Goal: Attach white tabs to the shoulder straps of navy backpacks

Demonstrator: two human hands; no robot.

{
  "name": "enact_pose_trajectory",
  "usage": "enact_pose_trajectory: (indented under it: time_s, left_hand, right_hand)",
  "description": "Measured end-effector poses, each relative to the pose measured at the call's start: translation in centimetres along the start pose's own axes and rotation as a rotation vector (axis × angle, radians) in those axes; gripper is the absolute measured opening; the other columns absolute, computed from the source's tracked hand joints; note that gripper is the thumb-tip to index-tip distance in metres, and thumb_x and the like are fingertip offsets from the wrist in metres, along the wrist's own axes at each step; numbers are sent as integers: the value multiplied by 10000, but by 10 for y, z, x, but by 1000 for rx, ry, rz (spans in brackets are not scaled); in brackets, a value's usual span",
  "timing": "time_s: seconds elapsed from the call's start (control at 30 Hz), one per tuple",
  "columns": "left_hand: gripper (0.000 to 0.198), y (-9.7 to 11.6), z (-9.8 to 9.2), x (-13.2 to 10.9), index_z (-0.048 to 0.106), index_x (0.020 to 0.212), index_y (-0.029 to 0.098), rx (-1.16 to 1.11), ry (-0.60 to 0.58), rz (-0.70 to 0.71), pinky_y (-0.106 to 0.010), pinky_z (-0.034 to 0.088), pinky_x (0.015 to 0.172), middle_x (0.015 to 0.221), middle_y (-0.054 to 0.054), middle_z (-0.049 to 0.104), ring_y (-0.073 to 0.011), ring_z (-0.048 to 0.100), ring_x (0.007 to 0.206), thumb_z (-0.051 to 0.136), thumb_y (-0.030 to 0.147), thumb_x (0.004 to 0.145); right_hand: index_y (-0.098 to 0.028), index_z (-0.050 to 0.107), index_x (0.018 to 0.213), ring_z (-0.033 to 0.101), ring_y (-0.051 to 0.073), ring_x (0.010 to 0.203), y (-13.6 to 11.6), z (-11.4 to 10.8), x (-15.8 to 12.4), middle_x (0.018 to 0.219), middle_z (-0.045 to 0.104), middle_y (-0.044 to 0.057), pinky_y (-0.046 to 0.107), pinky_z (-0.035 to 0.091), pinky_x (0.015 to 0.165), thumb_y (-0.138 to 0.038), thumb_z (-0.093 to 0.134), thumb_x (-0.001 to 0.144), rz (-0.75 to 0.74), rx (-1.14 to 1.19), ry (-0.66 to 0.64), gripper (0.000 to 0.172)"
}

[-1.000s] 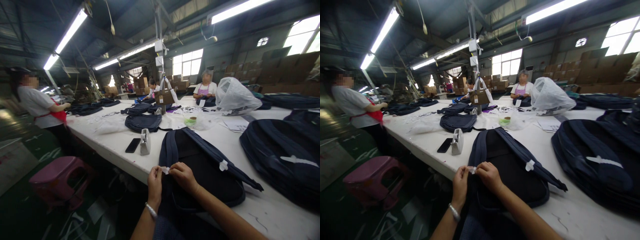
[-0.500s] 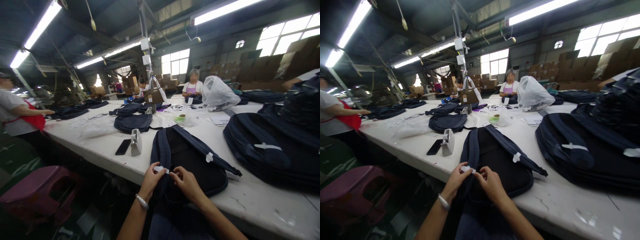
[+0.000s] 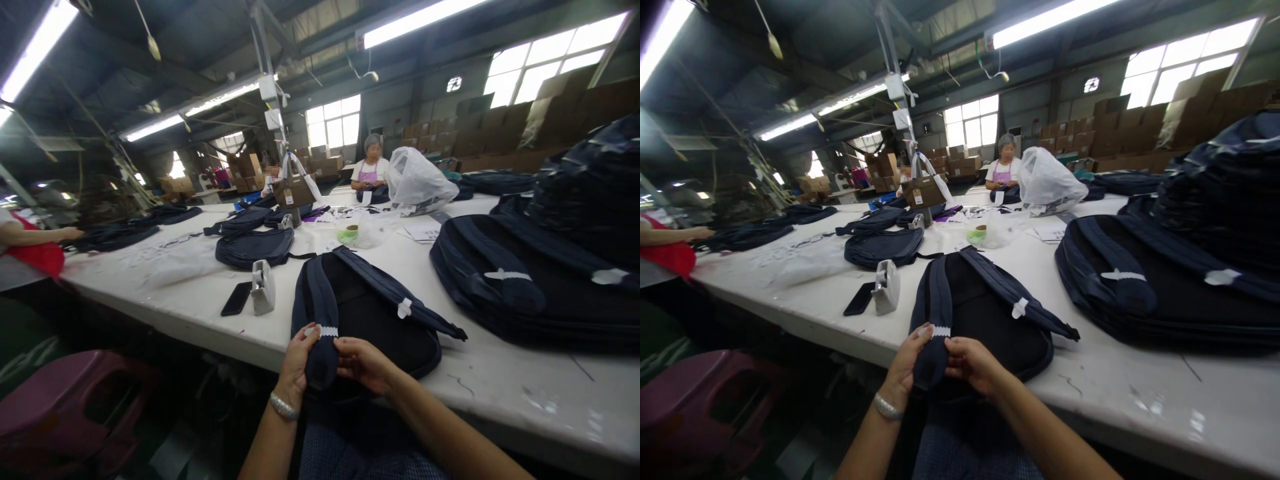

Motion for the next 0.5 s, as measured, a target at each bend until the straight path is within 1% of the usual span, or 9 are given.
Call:
enact_pose_trajectory:
  time_s: [0.03, 0.13, 0.17, 0.23, 0.27, 0.33, 0.43, 0.5]
  left_hand:
    - [502, 5, -1, -3, 594, 1002, 145, 44, 21, 45, -252, 522, 599, 766, -60, 697, -154, 654, 635, 837, 327, 601]
    - [501, 25, -3, -14, 606, 1022, 131, 219, 69, 208, -237, 519, 609, 803, -80, 712, -166, 672, 681, 809, 369, 631]
    - [493, 29, -3, -16, 609, 1021, 129, 263, 71, 242, -232, 516, 606, 808, -84, 714, -167, 673, 688, 800, 377, 640]
    - [481, 31, -5, -17, 608, 1020, 133, 295, 75, 263, -227, 512, 592, 797, -80, 715, -165, 671, 679, 794, 377, 649]
    - [479, 28, -7, -15, 608, 1018, 135, 278, 78, 248, -228, 513, 591, 789, -78, 714, -163, 670, 672, 801, 366, 645]
    - [475, 16, -12, -8, 607, 1002, 140, 171, 72, 171, -239, 523, 610, 784, -77, 714, -162, 670, 671, 822, 334, 626]
    - [448, -3, -9, 3, 610, 953, 145, -45, 9, 42, -249, 536, 643, 783, -66, 713, -155, 670, 675, 844, 293, 601]
    - [420, -9, -4, 7, 613, 921, 145, -115, -36, 2, -244, 536, 632, 760, -51, 708, -146, 663, 653, 847, 277, 598]
  right_hand:
    - [-166, 621, 861, 623, 129, 688, -7, -3, 0, 805, 638, 32, 247, 548, 612, -378, 721, 738, -47, -64, 35, 265]
    - [-175, 614, 850, 622, 160, 720, -31, -14, 4, 825, 635, 49, 252, 551, 524, -531, 680, 750, -228, -306, 214, 375]
    - [-176, 611, 819, 617, 163, 704, -36, -16, 6, 792, 631, 45, 242, 538, 493, -558, 673, 743, -267, -374, 265, 395]
    - [-175, 600, 744, 590, 148, 633, -39, -17, 15, 687, 603, 19, 214, 496, 453, -548, 691, 723, -290, -429, 300, 385]
    - [-174, 589, 712, 569, 133, 593, -37, -17, 19, 636, 580, 2, 203, 475, 447, -519, 708, 716, -281, -404, 296, 364]
    - [-173, 558, 666, 538, 104, 545, -33, -17, 28, 587, 550, -21, 191, 453, 469, -447, 723, 717, -239, -292, 264, 324]
    - [-175, 520, 663, 552, 88, 552, -27, -18, 34, 625, 569, -17, 197, 467, 542, -401, 691, 749, -156, -160, 197, 297]
    - [-175, 518, 686, 573, 93, 577, -27, -19, 32, 663, 587, -6, 211, 481, 582, -414, 680, 758, -123, -138, 169, 297]
Point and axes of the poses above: each hand's wrist, its own x-axis towards the middle knuckle, its own z-axis out of the palm, y = z × x, the point moved 9 cm from there along x, towards the middle knuckle
